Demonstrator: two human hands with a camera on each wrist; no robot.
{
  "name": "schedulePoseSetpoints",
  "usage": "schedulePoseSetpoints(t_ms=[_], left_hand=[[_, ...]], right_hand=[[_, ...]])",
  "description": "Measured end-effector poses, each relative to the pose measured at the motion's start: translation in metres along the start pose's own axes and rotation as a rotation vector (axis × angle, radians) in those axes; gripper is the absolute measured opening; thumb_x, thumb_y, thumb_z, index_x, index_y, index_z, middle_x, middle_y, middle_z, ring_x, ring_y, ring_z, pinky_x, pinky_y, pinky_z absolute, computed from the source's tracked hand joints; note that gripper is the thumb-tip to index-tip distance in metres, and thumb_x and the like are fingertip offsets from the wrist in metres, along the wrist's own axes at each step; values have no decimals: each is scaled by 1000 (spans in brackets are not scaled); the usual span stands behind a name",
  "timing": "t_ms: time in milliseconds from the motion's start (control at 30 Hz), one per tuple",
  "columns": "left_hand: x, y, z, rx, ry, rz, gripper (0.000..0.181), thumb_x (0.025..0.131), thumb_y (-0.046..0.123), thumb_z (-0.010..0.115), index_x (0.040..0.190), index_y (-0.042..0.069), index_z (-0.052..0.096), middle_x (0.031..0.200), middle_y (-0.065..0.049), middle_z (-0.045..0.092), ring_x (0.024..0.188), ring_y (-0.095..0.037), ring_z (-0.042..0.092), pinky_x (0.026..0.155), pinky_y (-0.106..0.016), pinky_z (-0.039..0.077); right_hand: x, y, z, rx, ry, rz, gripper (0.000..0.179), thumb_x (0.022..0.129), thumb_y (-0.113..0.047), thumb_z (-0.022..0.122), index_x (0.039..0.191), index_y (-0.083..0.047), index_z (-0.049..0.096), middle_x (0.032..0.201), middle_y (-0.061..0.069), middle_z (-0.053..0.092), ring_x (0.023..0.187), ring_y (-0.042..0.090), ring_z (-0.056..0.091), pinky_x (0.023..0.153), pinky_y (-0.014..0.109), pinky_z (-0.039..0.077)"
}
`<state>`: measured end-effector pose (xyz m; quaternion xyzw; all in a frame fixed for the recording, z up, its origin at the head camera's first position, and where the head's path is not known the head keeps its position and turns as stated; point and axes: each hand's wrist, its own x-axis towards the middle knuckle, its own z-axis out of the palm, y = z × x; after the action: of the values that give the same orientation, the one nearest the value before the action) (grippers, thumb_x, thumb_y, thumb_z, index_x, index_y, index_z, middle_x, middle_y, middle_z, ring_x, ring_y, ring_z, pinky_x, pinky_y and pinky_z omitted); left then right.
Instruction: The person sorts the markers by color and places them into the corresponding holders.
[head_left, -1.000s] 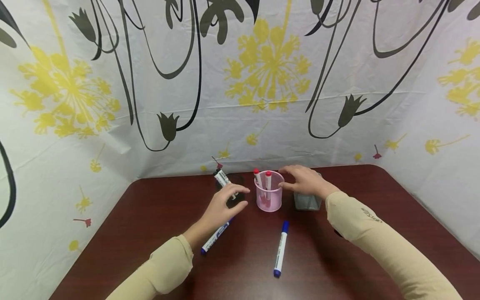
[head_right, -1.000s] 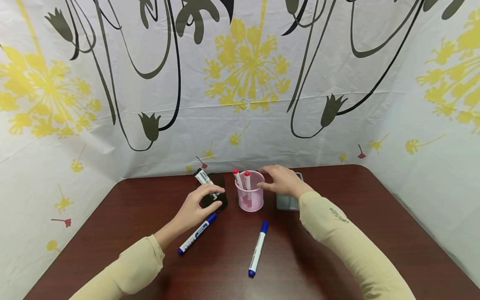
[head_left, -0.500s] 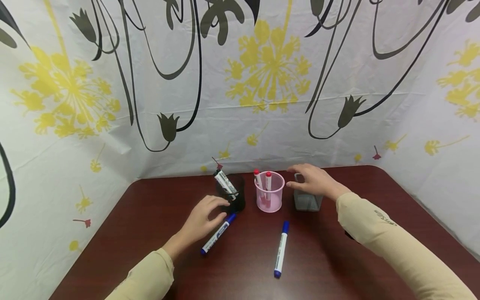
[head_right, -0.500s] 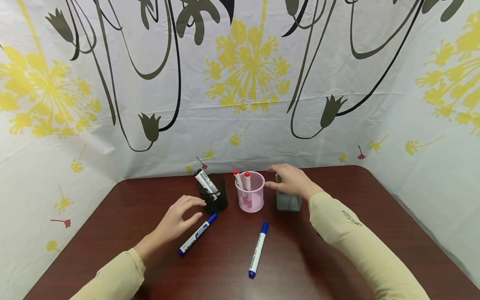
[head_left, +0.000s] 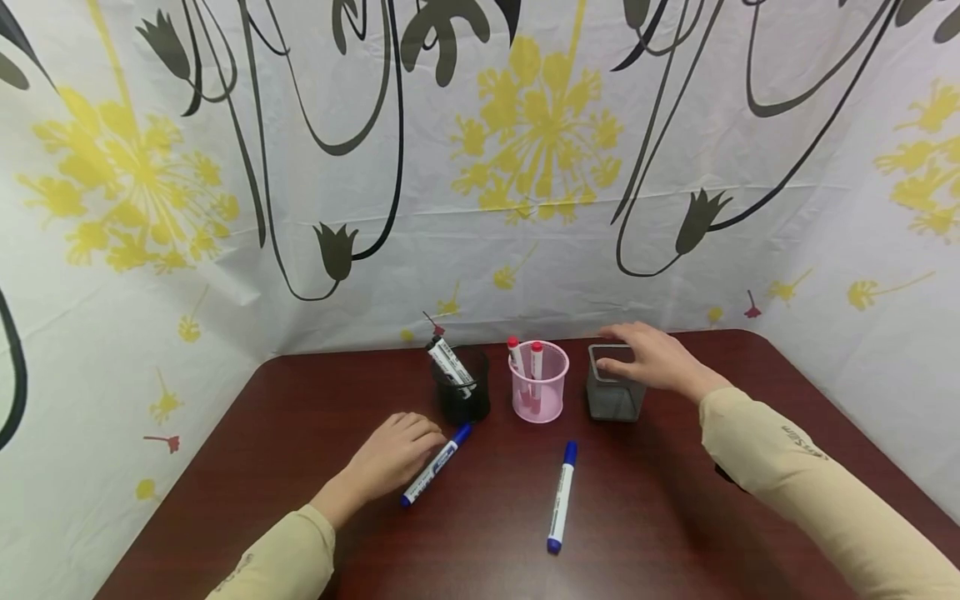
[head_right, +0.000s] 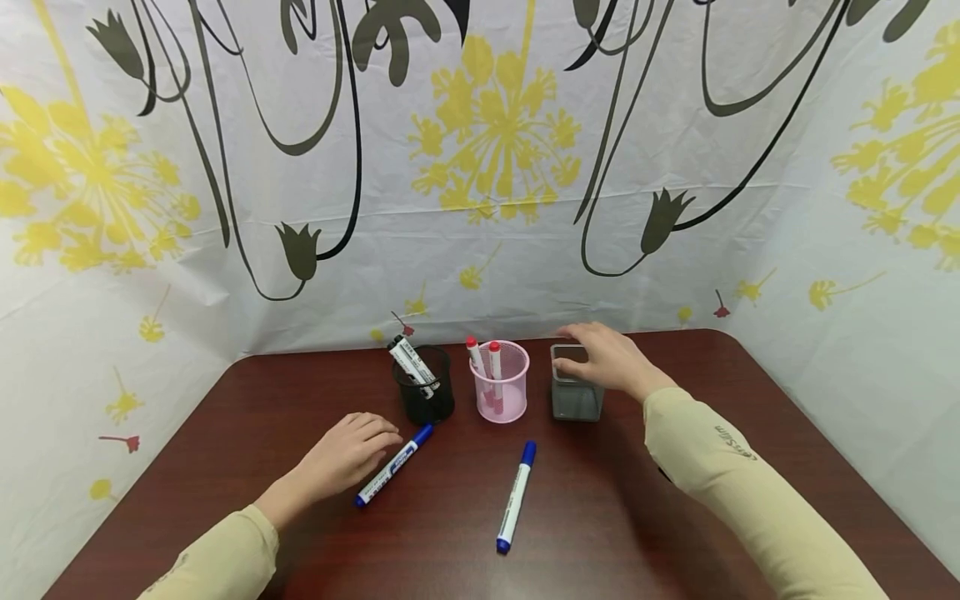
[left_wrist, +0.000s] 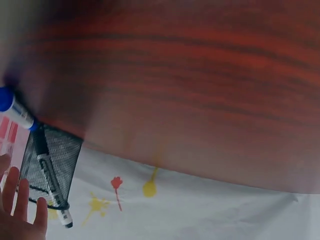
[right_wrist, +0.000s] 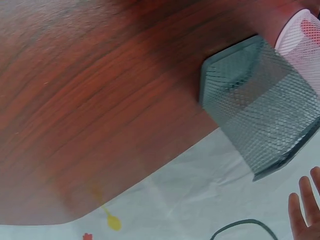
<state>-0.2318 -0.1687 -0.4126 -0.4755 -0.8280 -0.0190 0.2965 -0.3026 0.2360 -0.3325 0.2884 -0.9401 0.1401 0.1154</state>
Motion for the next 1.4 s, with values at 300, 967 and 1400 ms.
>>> schedulePoseSetpoints(t_ms=[300, 967, 1400], left_hand=[[-10, 4, 6, 37, -128, 6, 26, 79, 10, 58, 104, 15, 63, 105, -2, 56, 99, -21, 49, 80, -39, 39], [-4, 25, 11, 51, -311, 100, 32, 80, 12, 61, 109, 26, 61, 119, 0, 51, 107, -18, 44, 84, -36, 37], [-4, 29, 11, 24, -297, 95, 19, 78, 10, 62, 92, 22, 63, 109, 2, 56, 103, -17, 48, 85, -34, 38]], right_hand=[[-13, 15, 2, -12, -14, 53, 61, 80, -50, 57, 122, -6, 51, 118, 15, 52, 110, 33, 43, 85, 53, 35], [-26, 31, 7, -16, -52, 123, 65, 77, -52, 59, 121, -3, 51, 116, 18, 51, 107, 34, 45, 82, 54, 35], [-27, 33, 0, -31, -78, 127, 69, 76, -57, 57, 120, -3, 51, 116, 18, 52, 106, 35, 46, 81, 55, 36]])
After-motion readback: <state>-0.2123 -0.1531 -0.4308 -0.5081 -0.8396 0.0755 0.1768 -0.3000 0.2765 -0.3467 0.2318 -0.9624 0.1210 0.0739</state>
